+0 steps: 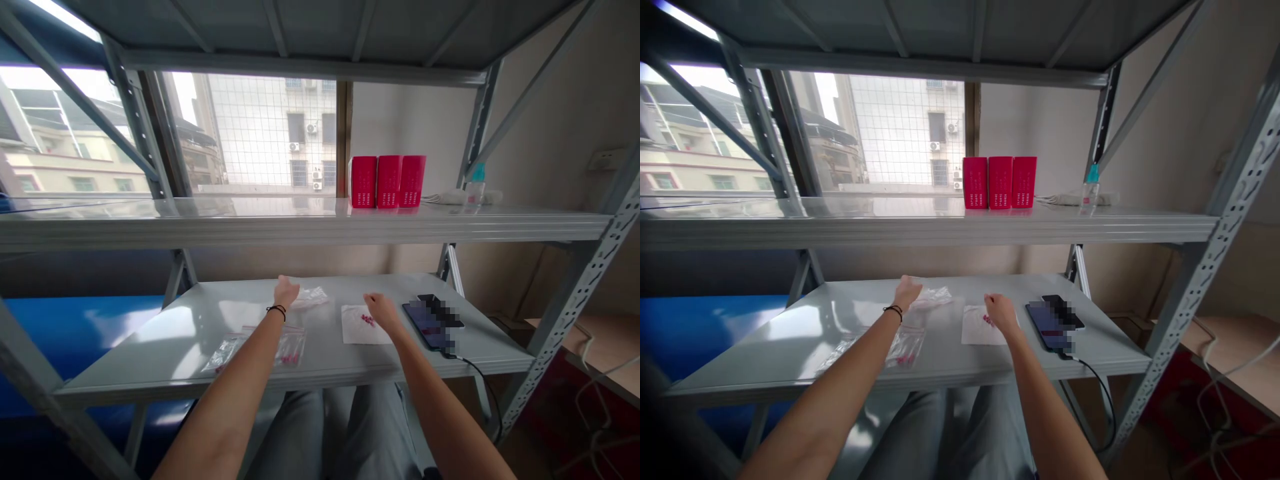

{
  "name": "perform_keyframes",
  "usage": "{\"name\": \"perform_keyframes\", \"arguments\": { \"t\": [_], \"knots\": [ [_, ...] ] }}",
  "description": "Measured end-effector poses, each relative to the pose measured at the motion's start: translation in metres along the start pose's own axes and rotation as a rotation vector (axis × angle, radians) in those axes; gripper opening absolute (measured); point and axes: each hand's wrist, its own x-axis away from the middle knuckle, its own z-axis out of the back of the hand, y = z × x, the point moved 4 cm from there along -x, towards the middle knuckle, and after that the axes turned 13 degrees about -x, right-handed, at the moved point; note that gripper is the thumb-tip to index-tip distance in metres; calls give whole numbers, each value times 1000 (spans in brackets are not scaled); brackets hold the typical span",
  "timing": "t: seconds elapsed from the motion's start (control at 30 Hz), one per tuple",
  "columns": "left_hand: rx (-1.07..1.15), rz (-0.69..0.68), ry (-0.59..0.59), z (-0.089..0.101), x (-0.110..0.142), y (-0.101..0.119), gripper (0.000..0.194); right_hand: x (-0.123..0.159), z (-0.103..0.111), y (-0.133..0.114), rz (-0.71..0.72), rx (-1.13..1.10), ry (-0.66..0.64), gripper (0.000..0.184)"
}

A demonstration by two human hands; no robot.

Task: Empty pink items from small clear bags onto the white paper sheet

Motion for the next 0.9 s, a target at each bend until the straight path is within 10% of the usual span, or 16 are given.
{"name": "perform_keyframes", "arguments": {
  "t": [0.2,0.5,0.9],
  "knots": [
    [-330,-223,25,22,16,-5,39,-18,-33,29,51,468,-176,34],
    [-719,-622,-242,54,118,-32,35,-8,-41,39,171,724,-267,35],
    [-627,-582,-263,63,98,-18,26,10,-31,-14,346,663,-121,36]
  ]
}}
